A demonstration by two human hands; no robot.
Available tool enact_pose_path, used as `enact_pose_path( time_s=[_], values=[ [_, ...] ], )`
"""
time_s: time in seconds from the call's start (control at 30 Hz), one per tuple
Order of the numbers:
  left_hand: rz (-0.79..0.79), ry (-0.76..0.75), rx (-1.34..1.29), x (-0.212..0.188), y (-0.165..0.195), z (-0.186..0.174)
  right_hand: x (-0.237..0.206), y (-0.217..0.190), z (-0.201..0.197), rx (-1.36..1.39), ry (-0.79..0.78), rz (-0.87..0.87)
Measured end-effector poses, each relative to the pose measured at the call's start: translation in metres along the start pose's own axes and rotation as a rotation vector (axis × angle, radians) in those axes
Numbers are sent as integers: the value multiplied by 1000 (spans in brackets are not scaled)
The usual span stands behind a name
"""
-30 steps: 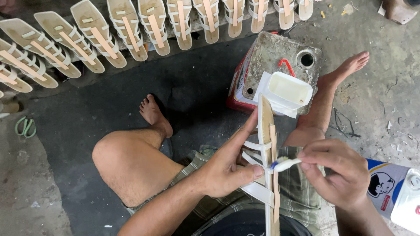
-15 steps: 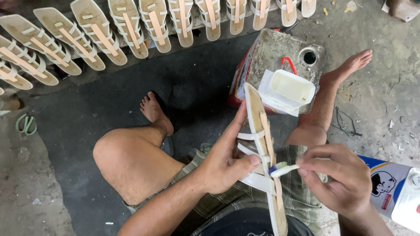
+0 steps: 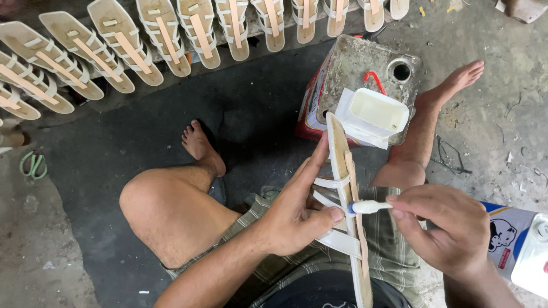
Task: The person is applying glue to the straps of multiple sandals using a toothbrush. They repeatedly dip the toothbrush into a container of glue and apply it to the straps of each sandal, then place the finished sandals on a rack.
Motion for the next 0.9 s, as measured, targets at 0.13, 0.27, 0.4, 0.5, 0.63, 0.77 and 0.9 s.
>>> enact_pose_path(
  time_s=[0.13, 0.27, 0.4, 0.5, 0.63, 0.77, 0.9],
  values=[
    [18, 26, -63, 0, 0, 0, 0, -2, 2, -31, 21, -44],
    [55, 51, -83, -1, 1, -1, -2, -5, -2, -25, -2, -68],
    [50, 48, 16, -4, 1, 0, -3, -7, -4, -42, -14, -80],
    [63, 35, 81, -4, 1, 0, -3, -7, -2, -89, -33, 15],
    [39, 37, 74, -4, 0, 0, -2, -9, -4, -59, 3, -47],
    [39, 15, 26, -6, -3, 0, 2, -8, -1, 41, -29, -47],
    [157, -74, 135, -7, -9, 2, 10, -2, 15, 204, 124, -31]
  ],
)
Point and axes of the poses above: each hand's wrist, its own x-axis towards the middle knuckle, its own z-axis out of the palm, y = z × x, the point moved 1 cm from there along x, towards the middle knuckle, and after that the axes turned 15 degrees about -y, right-handed, at the moved point
